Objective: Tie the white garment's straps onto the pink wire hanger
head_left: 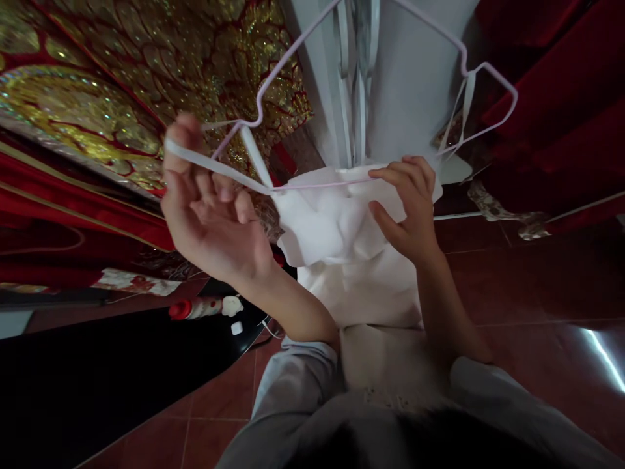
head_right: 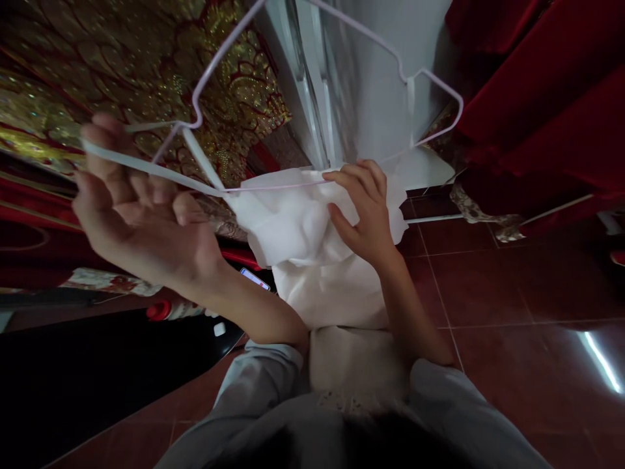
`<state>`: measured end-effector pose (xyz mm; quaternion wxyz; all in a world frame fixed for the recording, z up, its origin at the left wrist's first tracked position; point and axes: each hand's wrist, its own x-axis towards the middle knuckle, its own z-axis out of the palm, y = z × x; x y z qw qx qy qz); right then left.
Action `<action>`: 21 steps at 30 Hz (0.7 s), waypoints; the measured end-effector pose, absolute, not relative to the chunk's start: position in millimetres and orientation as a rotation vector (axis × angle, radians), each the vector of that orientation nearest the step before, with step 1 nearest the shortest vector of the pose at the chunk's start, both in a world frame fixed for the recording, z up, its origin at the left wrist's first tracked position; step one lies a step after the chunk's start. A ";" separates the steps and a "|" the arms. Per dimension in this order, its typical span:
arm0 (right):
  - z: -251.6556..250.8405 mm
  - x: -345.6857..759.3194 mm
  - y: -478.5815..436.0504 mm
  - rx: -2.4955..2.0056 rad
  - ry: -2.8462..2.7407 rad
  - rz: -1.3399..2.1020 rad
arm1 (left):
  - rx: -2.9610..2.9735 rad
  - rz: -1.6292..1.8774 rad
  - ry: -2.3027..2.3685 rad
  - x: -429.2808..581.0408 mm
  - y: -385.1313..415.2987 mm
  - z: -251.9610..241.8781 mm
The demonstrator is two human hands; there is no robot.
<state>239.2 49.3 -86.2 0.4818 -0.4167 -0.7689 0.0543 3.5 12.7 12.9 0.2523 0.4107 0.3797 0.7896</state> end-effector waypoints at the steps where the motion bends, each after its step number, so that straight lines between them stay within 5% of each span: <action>1: -85.5 239.6 48.4 -1.031 -1.871 0.136 | 1.099 2.244 1.108 0.7 15.1 8.2; 4: -85.1 237.5 47.3 -1.048 -1.844 0.143 | 0.959 2.387 1.267 -3.1 19.6 -17.2; 8: -83.5 231.3 45.4 -1.021 -1.850 0.159 | 0.868 2.034 1.231 12.6 19.3 -41.5; 21: -65.8 296.2 78.6 -1.029 -1.345 0.088 | 0.954 2.035 0.806 56.3 26.3 -38.4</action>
